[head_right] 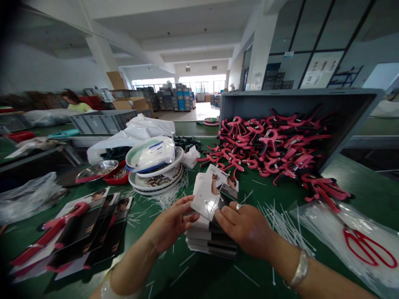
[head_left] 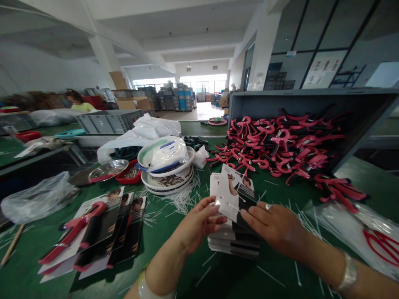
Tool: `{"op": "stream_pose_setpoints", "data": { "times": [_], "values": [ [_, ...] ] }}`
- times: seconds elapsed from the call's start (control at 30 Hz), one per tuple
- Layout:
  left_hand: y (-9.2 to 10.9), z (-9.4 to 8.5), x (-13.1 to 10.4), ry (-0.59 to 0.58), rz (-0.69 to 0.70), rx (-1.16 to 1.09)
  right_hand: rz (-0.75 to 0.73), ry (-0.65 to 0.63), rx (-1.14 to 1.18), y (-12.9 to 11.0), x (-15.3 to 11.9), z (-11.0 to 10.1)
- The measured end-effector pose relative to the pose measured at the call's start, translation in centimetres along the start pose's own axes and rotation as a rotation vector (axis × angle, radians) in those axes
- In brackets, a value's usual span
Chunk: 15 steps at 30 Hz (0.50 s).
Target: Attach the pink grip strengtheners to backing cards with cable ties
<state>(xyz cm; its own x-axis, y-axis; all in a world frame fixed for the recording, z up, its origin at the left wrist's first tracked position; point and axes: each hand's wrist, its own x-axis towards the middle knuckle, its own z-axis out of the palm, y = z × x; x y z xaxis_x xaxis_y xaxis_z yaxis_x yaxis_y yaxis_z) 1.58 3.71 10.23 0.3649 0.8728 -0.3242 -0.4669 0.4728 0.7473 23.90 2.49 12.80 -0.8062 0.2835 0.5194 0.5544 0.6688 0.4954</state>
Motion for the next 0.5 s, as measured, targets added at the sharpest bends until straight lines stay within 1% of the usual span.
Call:
{"op": "stream_pose_setpoints", "data": {
  "times": [0.07, 0.13, 0.23, 0.3, 0.33, 0.4, 0.5],
  "values": [
    [-0.2, 0.1, 0.1, 0.05, 0.006, -0.039, 0.038, 0.064, 0.029, 0.0, -1.1, 1.3],
    [-0.5, 0.3, 0.1, 0.089, 0.024, 0.003, 0.104, 0.112, 0.068, 0.1, -2.1, 2.4],
    [-1.3, 0.7, 0.2, 0.107, 0.061, 0.091, 0.265, 0.146, 0.173, -0.1, -3.3, 3.7],
    [-1.7, 0.9, 0.4, 0.103, 0.105, 0.179, 0.372, 0.137, 0.253, -0.3, -3.9, 4.2],
    [-1.8, 0.9, 0.6, 0.113, 0.142, 0.268, 0.405, 0.12, 0.286, -0.5, -4.1, 4.4],
    [-1.8, 0.7, 1.4, 0.157, 0.25, 0.536, 0.416, 0.087, 0.323, -0.7, -4.3, 4.5],
    [-1.1, 0.2, 3.2, 0.242, 0.443, 0.934, 0.358, 0.066, 0.338, -0.8, -4.3, 4.3]
  ]
}}
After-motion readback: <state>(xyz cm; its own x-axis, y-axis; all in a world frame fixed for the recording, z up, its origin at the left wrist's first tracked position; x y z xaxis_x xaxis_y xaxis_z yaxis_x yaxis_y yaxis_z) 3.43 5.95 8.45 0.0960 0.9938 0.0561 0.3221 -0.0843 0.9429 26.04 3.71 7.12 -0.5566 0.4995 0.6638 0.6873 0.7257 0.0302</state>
